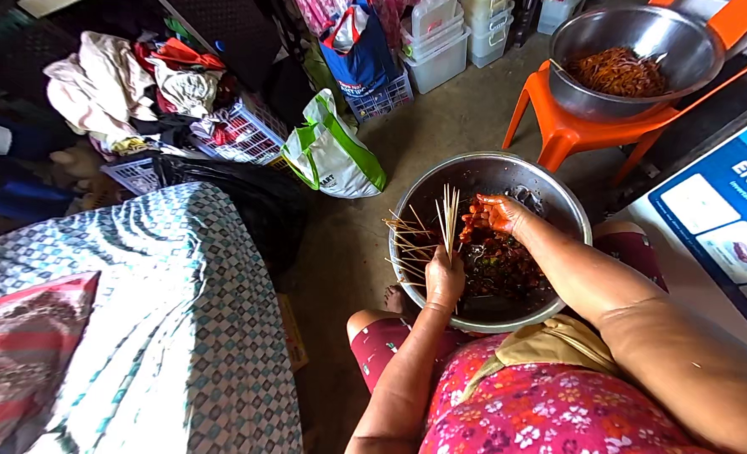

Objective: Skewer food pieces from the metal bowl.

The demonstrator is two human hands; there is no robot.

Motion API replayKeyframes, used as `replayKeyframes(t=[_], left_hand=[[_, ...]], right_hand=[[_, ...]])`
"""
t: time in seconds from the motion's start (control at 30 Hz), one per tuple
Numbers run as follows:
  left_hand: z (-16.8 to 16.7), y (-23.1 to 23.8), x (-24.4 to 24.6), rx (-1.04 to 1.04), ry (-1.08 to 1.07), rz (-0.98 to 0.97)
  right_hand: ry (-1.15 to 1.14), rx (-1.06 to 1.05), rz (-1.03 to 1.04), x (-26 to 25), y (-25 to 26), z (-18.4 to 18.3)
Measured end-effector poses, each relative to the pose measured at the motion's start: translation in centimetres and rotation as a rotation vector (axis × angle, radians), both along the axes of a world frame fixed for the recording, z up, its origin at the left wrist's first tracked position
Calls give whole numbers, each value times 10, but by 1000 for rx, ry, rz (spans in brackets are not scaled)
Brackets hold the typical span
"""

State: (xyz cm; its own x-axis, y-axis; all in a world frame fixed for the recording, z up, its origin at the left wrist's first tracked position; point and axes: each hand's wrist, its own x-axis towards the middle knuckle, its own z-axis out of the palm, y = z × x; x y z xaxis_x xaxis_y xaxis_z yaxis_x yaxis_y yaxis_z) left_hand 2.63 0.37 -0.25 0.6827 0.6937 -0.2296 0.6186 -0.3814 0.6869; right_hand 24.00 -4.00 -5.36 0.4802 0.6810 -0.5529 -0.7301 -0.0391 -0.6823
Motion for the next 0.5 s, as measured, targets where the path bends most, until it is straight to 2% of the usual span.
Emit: replayKeyframes(t=[0.13, 0.2, 0.27, 0.37, 0.5], left_hand=[[-1, 0, 0, 3, -17, 7], [-1, -1, -1, 13, -40, 31], [-1, -1, -1, 37, -60, 69], [-1, -1, -1, 48, -61, 100], [-1, -1, -1, 26, -55, 94]], right_hand=[[-43, -62, -56, 2, 4, -7], [-150, -191, -67, 0, 4, -2], [-430, -370, 15, 4, 2, -4], [-947, -608, 250, 10, -3, -11], [-1357, -582, 529, -1, 1, -38]])
